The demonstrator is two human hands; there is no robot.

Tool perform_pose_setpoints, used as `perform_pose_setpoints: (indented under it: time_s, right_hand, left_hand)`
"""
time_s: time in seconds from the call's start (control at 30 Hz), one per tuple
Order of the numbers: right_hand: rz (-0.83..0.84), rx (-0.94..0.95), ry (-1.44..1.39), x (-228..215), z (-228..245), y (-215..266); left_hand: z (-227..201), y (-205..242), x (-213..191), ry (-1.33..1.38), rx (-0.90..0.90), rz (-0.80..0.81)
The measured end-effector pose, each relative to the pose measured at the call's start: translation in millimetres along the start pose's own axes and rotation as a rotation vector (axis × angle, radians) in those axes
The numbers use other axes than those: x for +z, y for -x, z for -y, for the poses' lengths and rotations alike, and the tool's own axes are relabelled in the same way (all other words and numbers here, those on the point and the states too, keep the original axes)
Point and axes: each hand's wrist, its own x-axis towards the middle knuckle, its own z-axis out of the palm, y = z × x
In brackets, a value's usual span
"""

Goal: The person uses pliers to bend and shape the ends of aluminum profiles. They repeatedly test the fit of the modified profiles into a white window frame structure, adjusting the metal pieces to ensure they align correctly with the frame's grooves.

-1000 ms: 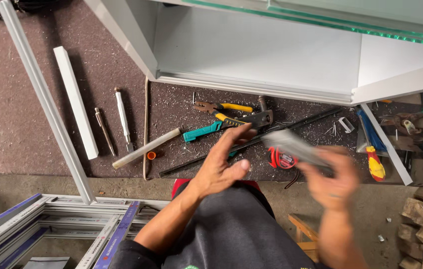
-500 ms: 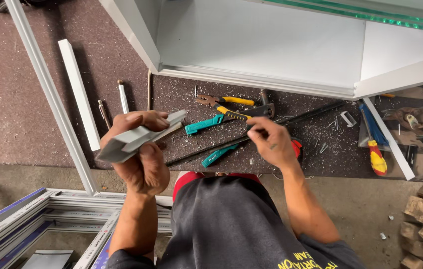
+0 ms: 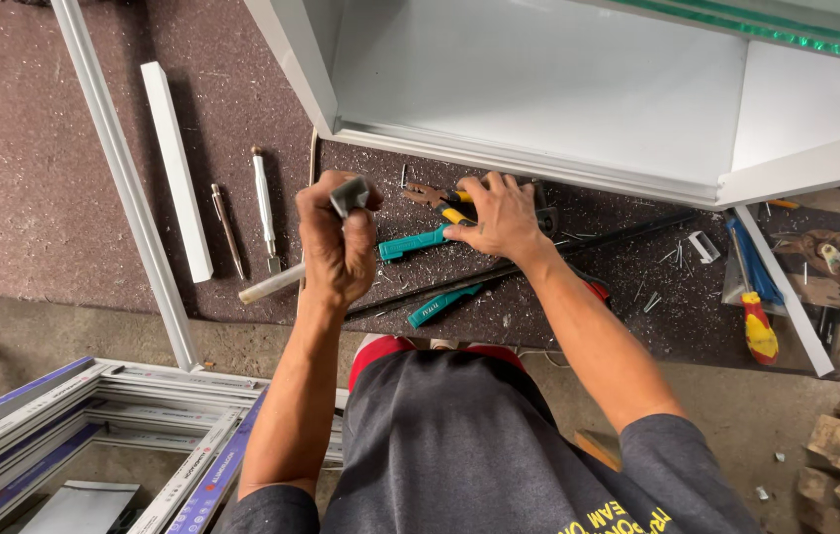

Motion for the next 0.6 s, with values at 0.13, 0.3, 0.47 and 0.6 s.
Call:
perform_pose_setpoints:
  time_s: [0.13,0.3,0.47,0.6]
  right_hand:
    - [-0.064,-0.031,-0.077,-10,0,8]
    - [-0.075,-0.094,-0.826,-25,-5,58]
    - [-0.18,-0.327,-1.157,-47,19,111]
    - [-0.509,-0.324,-0.598,-77,34,132]
  left_hand:
    - [-4,-2,8,-0.06,0.037,-0.034]
    - [13,3,26,-0.026,0.035,-0.049]
    - [5,2,42,-0.088,0.019,-0.06]
    - [-9,-5,45,-0.198,0.09,-0.083]
